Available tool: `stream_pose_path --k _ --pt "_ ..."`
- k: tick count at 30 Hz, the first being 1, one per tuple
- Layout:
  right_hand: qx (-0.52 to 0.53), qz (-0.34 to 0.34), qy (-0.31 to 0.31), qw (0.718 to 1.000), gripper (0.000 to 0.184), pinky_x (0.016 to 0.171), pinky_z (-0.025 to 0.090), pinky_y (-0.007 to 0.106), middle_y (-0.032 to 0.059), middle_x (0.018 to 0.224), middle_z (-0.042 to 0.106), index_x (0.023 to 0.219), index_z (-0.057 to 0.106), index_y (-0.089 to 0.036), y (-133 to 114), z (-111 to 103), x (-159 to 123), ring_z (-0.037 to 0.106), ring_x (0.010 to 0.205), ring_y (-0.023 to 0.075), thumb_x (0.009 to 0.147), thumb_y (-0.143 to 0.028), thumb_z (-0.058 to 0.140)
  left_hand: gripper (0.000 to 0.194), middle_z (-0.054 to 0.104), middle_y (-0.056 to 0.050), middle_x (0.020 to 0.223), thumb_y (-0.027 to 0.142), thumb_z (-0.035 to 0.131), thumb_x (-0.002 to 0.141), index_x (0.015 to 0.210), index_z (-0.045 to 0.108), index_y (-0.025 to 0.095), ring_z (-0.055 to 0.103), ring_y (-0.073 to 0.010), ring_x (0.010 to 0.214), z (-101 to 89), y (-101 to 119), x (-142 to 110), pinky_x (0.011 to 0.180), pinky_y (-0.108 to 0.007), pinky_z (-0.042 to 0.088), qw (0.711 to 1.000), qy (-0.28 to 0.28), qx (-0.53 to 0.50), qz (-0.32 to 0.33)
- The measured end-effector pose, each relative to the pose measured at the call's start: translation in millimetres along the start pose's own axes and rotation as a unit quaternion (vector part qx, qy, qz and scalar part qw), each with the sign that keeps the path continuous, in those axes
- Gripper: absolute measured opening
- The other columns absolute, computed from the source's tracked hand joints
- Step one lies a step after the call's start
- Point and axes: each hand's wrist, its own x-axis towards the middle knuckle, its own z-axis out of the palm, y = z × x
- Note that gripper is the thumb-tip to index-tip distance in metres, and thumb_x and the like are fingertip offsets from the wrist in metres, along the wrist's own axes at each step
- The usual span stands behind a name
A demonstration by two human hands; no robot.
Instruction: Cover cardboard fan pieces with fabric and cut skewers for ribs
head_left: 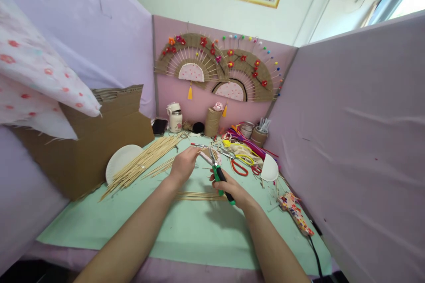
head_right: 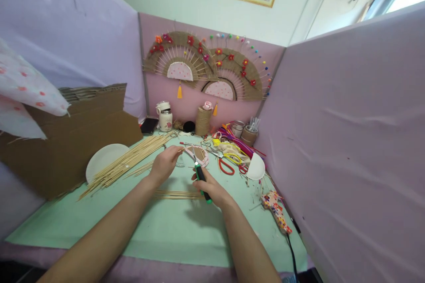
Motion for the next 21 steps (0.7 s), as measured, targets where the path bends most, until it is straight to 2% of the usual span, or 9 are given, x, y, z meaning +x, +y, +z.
stream_pose_path --k 5,12,21 --pt "-0.014 -0.011 0.008 1.000 0.047 0.068 0.043 0.028 0.0035 0.102 0.059 0.116 0.056 -0.024 2.4 -0.7 -0.3 0.055 0.085 0.0182 0.070 -0.031 0.063 0.027 0.066 -0.005 0.095 0.025 0.040 0.095 0.106 0.064 0.022 0.061 -0.0149 0.090 -4.5 10.4 -0.9 0.079 -0.024 0.046 0.999 -0.029 -0.018 0.000" --pt "-0.024 -0.003 -0.001 1.000 0.046 0.070 0.042 0.028 0.0028 0.104 0.058 0.117 0.055 -0.024 2.6 -1.8 -1.6 0.054 0.087 0.0175 0.072 -0.030 0.062 0.026 0.066 -0.004 0.096 0.023 0.042 0.093 0.107 0.065 0.023 0.061 -0.0143 0.089 -1.8 11.2 -1.8 0.077 -0.024 0.047 0.997 -0.025 -0.069 0.026" --pt "-0.009 -0.004 -0.001 1.000 0.046 0.068 0.043 0.027 0.0026 0.101 0.059 0.114 0.056 -0.023 3.9 -1.8 1.1 0.055 0.083 0.0168 0.069 -0.029 0.064 0.025 0.068 -0.005 0.096 0.027 0.042 0.094 0.100 0.065 0.021 0.062 -0.0144 0.089 0.8 10.6 -1.9 0.079 -0.025 0.047 0.996 -0.026 -0.070 0.043"
